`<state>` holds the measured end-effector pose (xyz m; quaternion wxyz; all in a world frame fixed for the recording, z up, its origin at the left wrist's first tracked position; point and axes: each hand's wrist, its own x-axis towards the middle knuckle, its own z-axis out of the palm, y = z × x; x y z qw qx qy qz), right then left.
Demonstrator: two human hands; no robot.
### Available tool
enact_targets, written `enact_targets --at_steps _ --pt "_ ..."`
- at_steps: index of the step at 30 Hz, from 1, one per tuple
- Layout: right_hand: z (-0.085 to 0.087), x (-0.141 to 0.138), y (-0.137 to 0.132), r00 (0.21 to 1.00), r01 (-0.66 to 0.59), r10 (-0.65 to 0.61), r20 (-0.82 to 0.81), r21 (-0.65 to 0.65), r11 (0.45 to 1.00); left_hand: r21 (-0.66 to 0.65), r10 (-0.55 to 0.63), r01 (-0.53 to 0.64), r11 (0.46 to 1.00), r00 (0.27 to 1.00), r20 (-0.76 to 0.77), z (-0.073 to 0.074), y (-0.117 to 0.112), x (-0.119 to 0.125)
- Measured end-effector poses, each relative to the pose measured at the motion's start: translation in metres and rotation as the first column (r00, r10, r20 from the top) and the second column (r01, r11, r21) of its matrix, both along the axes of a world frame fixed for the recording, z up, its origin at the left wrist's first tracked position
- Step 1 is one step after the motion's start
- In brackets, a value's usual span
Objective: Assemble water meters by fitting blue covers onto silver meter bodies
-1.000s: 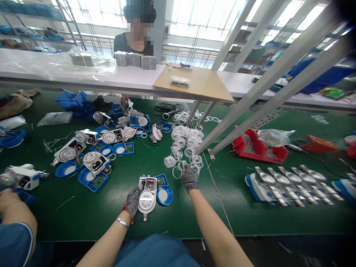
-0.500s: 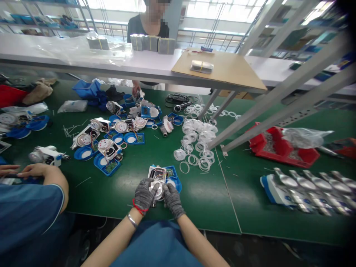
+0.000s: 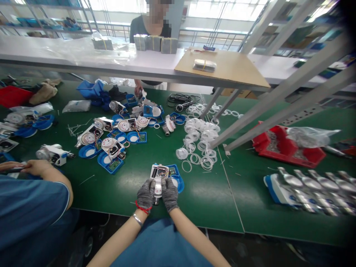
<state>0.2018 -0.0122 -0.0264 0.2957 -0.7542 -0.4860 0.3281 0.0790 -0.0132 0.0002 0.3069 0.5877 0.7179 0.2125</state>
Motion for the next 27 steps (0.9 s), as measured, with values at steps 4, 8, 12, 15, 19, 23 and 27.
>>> enact_targets --at_steps 4,8,12,15,19,23,27 --pt "0.002 0.0 0.001 0.998 -0.001 0.001 0.059 -0.001 1.0 0.0 0.066 -0.066 0.998 0.997 0.05 -0.005 -0.002 0.001" --pt "0.005 -0.001 0.003 0.998 -0.012 0.013 0.068 -0.011 1.0 -0.003 0.115 -0.116 0.993 0.982 0.149 -0.003 0.0 0.004" --pt "0.01 -0.005 0.003 0.998 -0.009 0.012 0.069 -0.035 0.999 -0.009 0.128 -0.129 0.992 0.969 0.212 -0.005 0.0 0.006" --pt "0.019 0.008 0.002 0.997 -0.066 0.069 0.048 -0.056 0.996 -0.021 0.133 -0.133 0.991 0.955 0.267 -0.007 -0.002 0.001" --pt "0.02 0.062 0.006 0.996 0.031 -0.021 0.085 -0.116 0.993 0.094 0.075 -0.093 0.991 0.98 0.183 0.002 0.011 -0.004" --pt "-0.006 0.105 0.028 0.997 0.036 -0.057 -0.058 -0.307 0.951 0.249 -0.247 0.274 0.929 0.96 -0.135 0.024 0.062 0.009" --pt "-0.027 0.115 0.044 0.967 -0.015 -0.087 -0.239 -0.392 0.92 -0.084 -0.615 0.611 0.788 0.769 -0.173 0.033 0.11 0.019"
